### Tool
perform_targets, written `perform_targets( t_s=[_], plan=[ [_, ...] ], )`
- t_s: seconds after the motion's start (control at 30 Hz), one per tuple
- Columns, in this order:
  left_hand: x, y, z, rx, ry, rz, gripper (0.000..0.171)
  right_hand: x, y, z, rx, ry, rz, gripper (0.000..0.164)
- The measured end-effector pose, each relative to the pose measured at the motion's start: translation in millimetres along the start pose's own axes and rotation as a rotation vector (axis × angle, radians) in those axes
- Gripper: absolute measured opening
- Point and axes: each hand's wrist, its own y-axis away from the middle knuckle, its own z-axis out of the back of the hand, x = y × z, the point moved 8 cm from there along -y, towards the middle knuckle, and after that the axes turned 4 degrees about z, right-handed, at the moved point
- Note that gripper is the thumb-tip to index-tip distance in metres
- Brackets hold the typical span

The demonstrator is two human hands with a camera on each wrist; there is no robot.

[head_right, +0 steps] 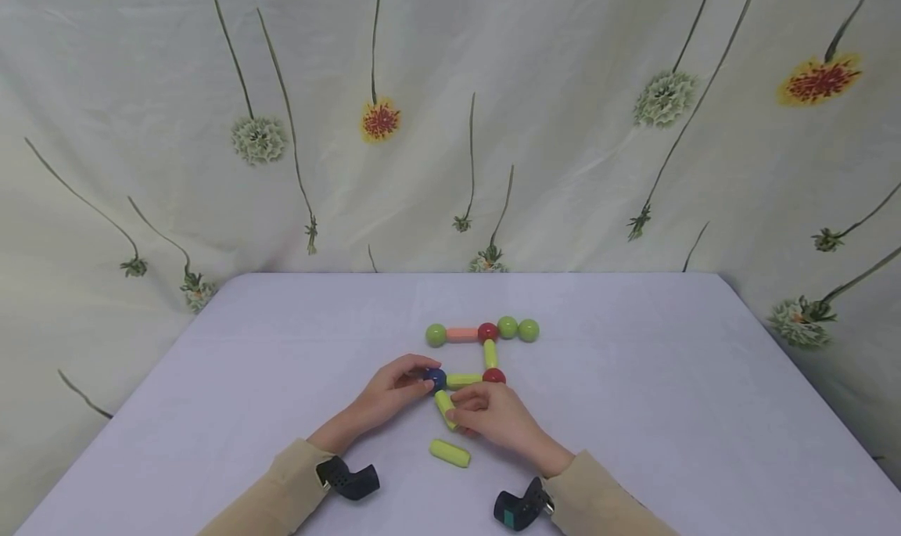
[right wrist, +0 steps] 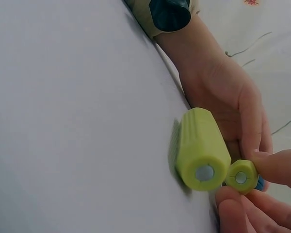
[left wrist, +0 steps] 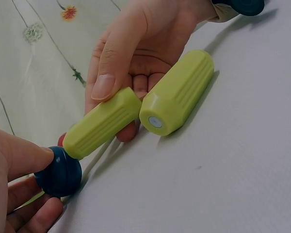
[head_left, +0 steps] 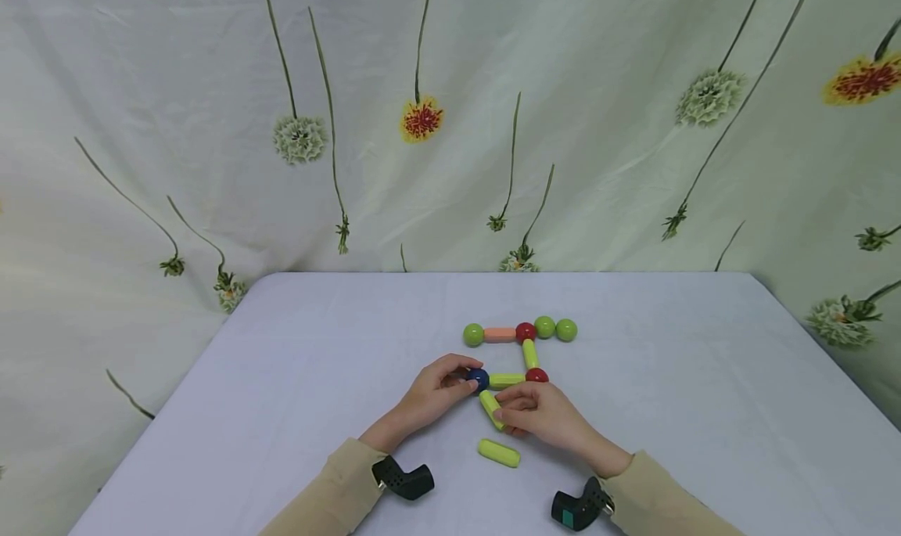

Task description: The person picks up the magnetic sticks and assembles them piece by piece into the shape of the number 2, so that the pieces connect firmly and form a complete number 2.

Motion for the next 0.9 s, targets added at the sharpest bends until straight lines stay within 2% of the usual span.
perform_targets(
  t_s=[0.47, 0.73, 0.8, 0.9],
  plan=[
    [-0.1, 0.6, -1.7, 0.001, -0.003, 0.026, 0.026, 3.1, 1.1, 0.4, -0.032, -0.021, 0.011, 0.037],
    [-33.7, 9.6, 2.7, 0.019, -0.024, 0.026, 0.026, 3.3, 1.9, -0.8, -0.016, -0.029, 0.024, 0.035],
    [-35.0, 9.9, 3.0, 0.017, -0.025, 0.022, 0.026, 4.1, 2.1, -1.0, -0.01, -0.031, 0.026, 0.034],
    [-22.9, 6.6, 1.0, 0.005, -0.025, 0.022, 0.025, 6.0, 2.9, -1.5, 0.0, -0.033, 0.04, 0.035]
  ],
)
